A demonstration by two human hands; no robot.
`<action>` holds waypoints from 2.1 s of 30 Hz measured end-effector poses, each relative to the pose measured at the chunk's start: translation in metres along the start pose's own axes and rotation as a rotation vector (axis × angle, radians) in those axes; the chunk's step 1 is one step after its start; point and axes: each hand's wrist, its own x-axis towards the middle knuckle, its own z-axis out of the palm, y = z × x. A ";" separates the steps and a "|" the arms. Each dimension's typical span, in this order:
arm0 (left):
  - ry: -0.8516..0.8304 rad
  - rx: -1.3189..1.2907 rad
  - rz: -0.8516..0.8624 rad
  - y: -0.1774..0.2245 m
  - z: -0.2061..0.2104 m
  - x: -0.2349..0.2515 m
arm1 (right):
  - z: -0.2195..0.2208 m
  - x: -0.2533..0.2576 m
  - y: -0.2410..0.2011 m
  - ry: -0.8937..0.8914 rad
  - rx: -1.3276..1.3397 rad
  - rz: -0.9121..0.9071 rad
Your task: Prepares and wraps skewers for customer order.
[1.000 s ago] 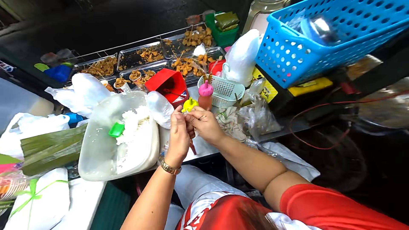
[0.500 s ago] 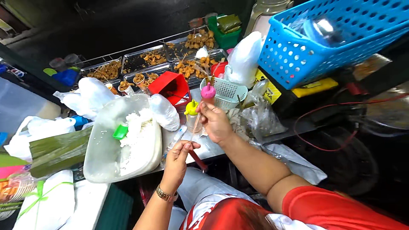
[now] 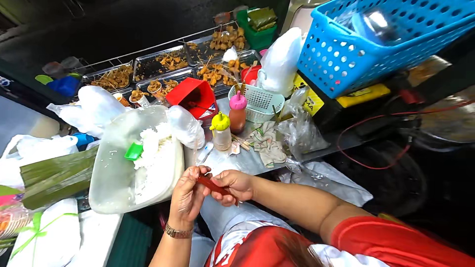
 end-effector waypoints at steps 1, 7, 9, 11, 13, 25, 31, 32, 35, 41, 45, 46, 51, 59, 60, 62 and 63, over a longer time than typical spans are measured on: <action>-0.028 -0.030 0.012 -0.002 -0.002 -0.002 | 0.004 0.000 0.003 -0.013 0.023 0.018; -0.035 -0.144 0.072 -0.005 -0.020 -0.014 | 0.013 -0.001 0.011 0.224 -0.479 -0.091; -0.067 -0.127 0.050 -0.010 -0.025 -0.023 | 0.007 -0.005 0.010 0.227 -0.626 -0.092; 0.015 0.244 0.048 -0.016 -0.024 -0.033 | -0.001 -0.005 0.011 0.262 -0.694 -0.237; 0.070 0.852 0.056 -0.025 -0.021 -0.043 | -0.003 -0.005 0.010 0.302 -0.590 -0.337; 0.413 0.781 -0.058 -0.009 -0.034 -0.046 | 0.021 -0.007 0.066 0.353 -0.448 -0.339; -0.118 0.600 0.029 0.019 -0.038 -0.065 | 0.020 0.016 0.047 0.424 -0.185 -0.112; -0.094 0.633 -0.033 0.021 -0.040 -0.067 | 0.020 0.019 0.036 0.433 -0.324 -0.140; 0.268 0.634 -0.175 0.013 -0.038 -0.073 | 0.028 0.025 0.028 0.425 -0.798 -0.280; 0.622 0.373 -0.096 -0.011 -0.039 -0.088 | 0.036 0.031 0.078 0.298 -1.505 -0.798; 0.697 0.130 -0.239 -0.009 -0.037 -0.097 | 0.033 0.034 0.085 0.337 -1.689 -0.859; 0.717 0.111 -0.239 -0.011 -0.036 -0.096 | 0.033 0.034 0.086 0.353 -1.712 -0.869; 0.783 0.087 -0.150 -0.013 -0.034 -0.093 | 0.043 0.036 0.089 0.472 -1.552 -0.685; 0.409 0.284 -0.100 -0.024 -0.036 -0.078 | 0.010 0.035 0.067 0.703 -1.333 -0.393; 0.363 0.352 -0.081 -0.029 -0.037 -0.074 | 0.005 0.035 0.065 0.717 -1.269 -0.344; 0.310 0.497 -0.067 -0.037 -0.036 -0.067 | -0.001 0.034 0.060 0.681 -1.190 -0.251; 0.297 0.550 -0.077 -0.038 -0.034 -0.064 | -0.002 0.033 0.058 0.627 -1.206 -0.232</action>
